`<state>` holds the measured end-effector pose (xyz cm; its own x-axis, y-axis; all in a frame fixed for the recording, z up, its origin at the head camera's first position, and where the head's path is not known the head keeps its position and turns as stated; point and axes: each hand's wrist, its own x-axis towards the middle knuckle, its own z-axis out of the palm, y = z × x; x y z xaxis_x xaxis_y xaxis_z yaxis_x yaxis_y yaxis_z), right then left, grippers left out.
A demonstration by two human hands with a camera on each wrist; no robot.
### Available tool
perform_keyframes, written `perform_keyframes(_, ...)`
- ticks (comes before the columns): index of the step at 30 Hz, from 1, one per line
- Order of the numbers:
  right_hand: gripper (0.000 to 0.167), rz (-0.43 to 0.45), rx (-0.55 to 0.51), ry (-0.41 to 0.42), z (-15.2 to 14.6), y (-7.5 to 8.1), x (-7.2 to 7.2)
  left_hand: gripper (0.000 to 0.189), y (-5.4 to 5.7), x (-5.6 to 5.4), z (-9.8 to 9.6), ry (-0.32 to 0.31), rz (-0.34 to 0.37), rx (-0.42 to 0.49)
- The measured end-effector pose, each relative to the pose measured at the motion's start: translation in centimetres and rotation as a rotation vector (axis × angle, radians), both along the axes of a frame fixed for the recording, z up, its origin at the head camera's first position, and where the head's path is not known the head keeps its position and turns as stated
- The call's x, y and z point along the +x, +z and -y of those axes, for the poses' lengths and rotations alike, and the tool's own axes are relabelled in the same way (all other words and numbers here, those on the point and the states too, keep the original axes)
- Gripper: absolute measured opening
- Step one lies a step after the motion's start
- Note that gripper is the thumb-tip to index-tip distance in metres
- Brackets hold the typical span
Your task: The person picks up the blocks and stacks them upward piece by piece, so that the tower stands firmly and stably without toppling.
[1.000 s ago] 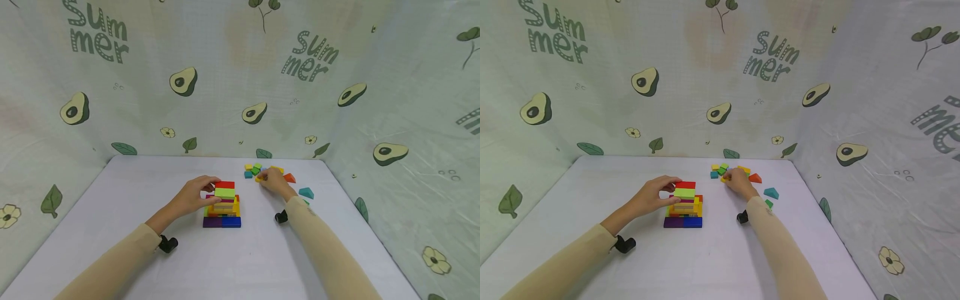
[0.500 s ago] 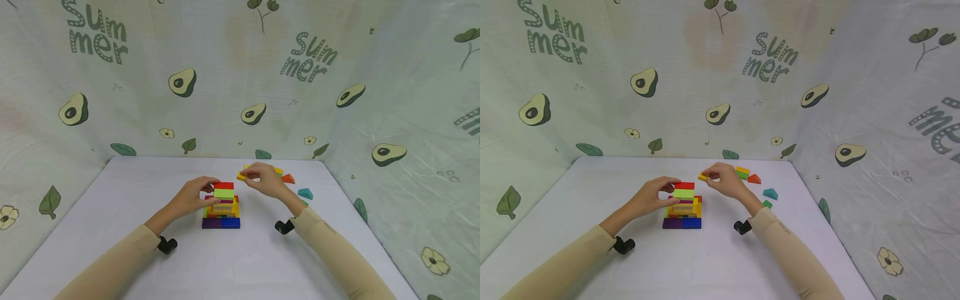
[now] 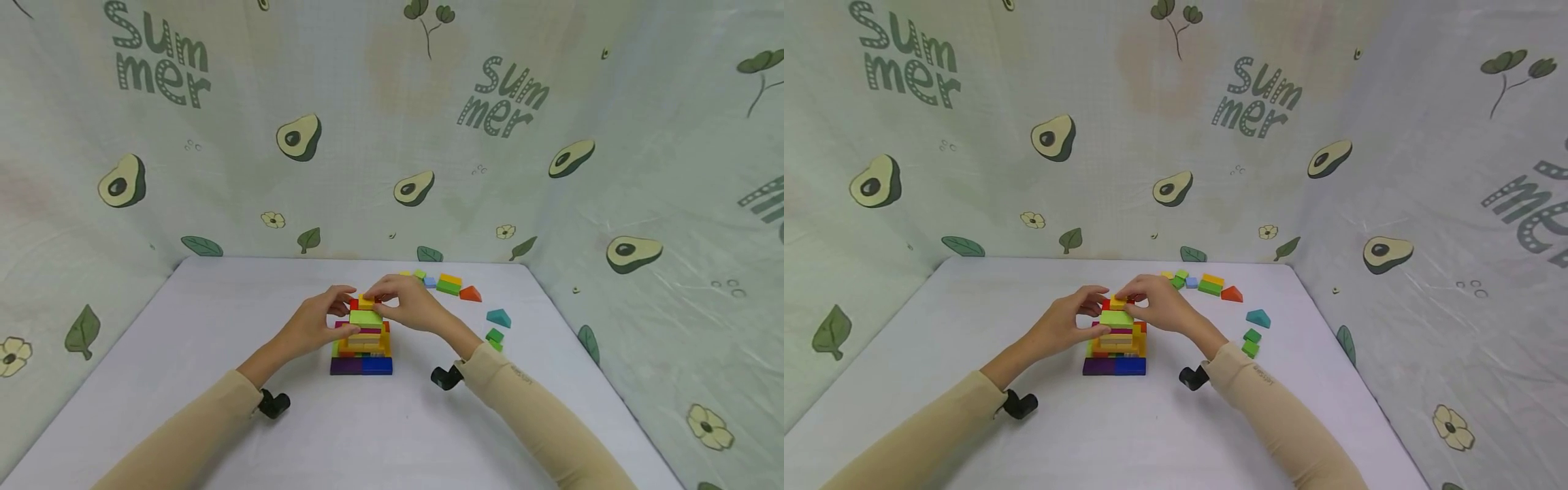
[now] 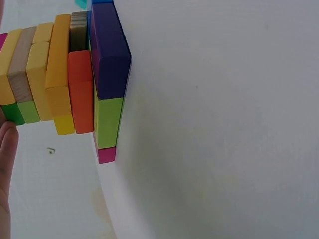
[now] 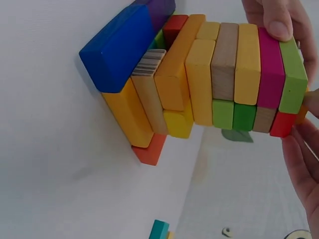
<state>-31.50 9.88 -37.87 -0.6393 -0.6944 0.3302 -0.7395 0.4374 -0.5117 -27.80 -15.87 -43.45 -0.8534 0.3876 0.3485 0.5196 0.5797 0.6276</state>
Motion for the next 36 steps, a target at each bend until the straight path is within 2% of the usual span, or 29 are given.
perform_keyframes(5, 0.027, 0.029, -0.023, -0.026, 0.0, -0.5, 0.0, 0.080, 0.1, 0.3, -0.1, -0.003, 0.006, 0.008)
perform_keyframes(9, 0.028, 0.060, -0.045, -0.031, 0.1, -0.8, 0.0, 0.077, 0.0, 0.4, 0.0, 0.003, -0.019, -0.002)
perform_keyframes(15, 0.030, 0.044, -0.045, -0.026, 0.7, -1.0, 0.0, 0.074, -0.1, 0.4, 0.1, -0.004, -0.050, -0.010)
perform_keyframes(29, 0.030, 0.050, -0.064, -0.051, 1.0, -1.5, -0.1, 0.067, -0.3, 0.3, 0.1, -0.002, -0.070, -0.021)
perform_keyframes(36, 0.037, 0.077, -0.033, -0.057, -0.8, -1.1, -0.5, 0.066, -0.3, 0.3, 0.0, 0.003, -0.067, -0.021)
